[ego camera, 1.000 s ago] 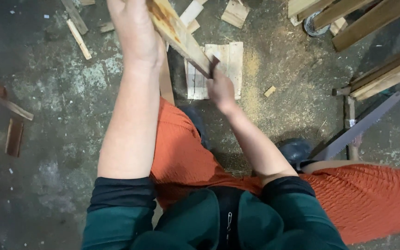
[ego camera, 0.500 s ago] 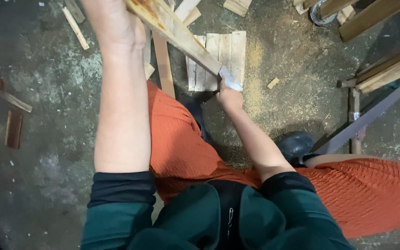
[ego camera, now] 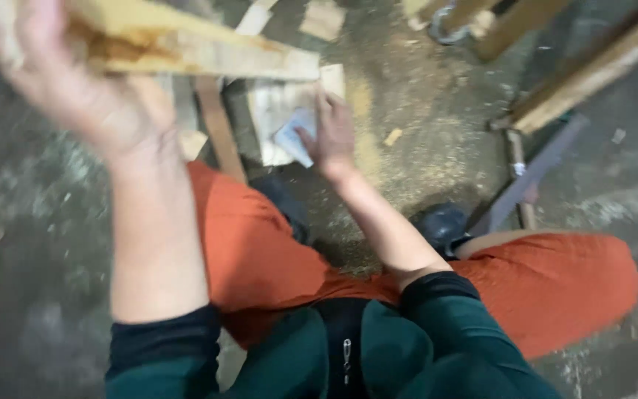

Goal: The person sits on the floor and sands small wooden pieces using a sanding block. They pick up pieces from a pile, sand them, and place them back into a stack of wood.

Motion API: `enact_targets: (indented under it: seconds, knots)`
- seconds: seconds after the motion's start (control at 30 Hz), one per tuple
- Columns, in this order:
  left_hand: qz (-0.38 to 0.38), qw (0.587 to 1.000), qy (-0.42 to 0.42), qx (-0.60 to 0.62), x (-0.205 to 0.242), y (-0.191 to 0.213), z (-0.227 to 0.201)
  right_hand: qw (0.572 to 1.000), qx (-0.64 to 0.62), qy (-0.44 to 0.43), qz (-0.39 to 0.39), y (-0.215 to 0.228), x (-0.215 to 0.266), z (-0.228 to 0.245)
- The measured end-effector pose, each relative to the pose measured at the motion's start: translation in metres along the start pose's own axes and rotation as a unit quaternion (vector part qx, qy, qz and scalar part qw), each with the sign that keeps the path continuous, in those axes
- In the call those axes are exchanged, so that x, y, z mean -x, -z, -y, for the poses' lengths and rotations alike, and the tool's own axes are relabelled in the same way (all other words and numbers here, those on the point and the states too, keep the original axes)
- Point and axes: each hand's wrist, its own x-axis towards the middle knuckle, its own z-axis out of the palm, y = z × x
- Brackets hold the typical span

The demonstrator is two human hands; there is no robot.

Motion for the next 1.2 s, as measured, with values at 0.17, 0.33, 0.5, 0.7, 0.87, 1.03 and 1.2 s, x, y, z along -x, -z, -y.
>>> enact_targets:
  seconds: [0.17,0.33,0.5,0.7,0.87,1.03,1.2]
  knots:
    - [-0.072,0.964,0.252,0.041,0.003,-0.036,-0.015,0.994,0.005,0.055,-0.090,0.122,-0.043,0.069]
    - [0.032,0.933,0.355,0.048,0.010,-0.067,-0.025,0.995,0.022,0.096,0.034,0.177,-0.044,0.089]
    - [0.090,0.915,0.376,0.114,0.017,-0.099,-0.025,0.986,0.055,0.153,-0.029,0.224,-0.044,0.069]
    - [0.141,0.889,0.375,0.221,0.011,-0.113,-0.019,0.991,0.067,0.099,0.066,0.275,-0.013,0.020]
    - [0.139,0.875,0.380,0.267,0.011,-0.115,-0.003,0.975,0.139,-0.055,0.165,0.313,-0.003,-0.050]
    - [0.344,0.832,0.314,-0.301,0.030,-0.113,0.038,0.944,0.155,-0.286,0.052,0.379,-0.020,-0.115]
    - [0.664,0.521,0.338,-0.417,0.035,-0.152,0.015,0.935,0.137,-0.296,-0.137,0.402,0.002,-0.239]
